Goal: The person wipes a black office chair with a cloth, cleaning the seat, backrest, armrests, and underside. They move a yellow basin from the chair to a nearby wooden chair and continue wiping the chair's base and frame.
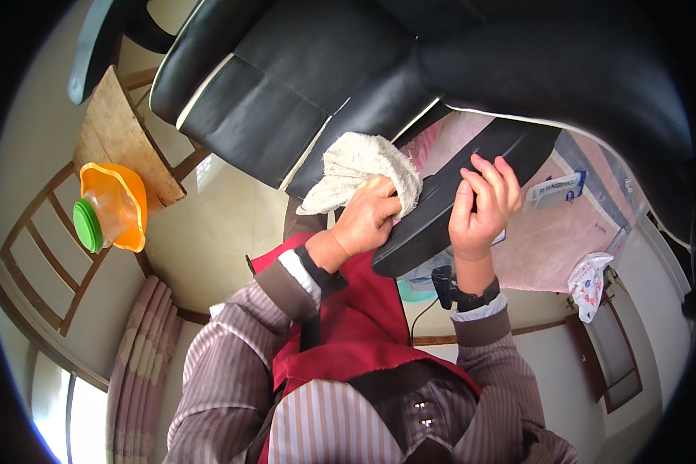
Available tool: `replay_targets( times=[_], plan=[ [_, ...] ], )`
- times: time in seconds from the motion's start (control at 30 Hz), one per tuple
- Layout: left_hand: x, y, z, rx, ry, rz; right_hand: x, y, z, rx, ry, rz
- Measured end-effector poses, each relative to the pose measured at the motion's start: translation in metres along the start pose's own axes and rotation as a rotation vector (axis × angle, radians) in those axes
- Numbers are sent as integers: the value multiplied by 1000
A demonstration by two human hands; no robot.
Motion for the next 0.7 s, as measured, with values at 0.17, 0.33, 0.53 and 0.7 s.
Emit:
replay_targets(
  times=[0.17,0.33,0.53,0.7],
  plan=[
    [3,4,-12,-30,-83,-25,0,-1,3,3,-14,-22],
    [2,1,-18,-150,-186,-42,0,-1,1,6,-12,-30],
    [-19,-32,-24,-800,-934,356,-1,-4,0,22,-7,-28],
    [-2,-30,-13,-192,-231,72,0,-5,1,12,-14,-24]
  ],
)
Point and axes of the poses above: each hand's wrist, its own y-axis towards the middle knuckle, its own x-axis out of the palm, z = x × y, the point moved 2 cm from there along y, towards the middle knuckle, and after that the axes turned 13 degrees about x, right-handed, at the moved point
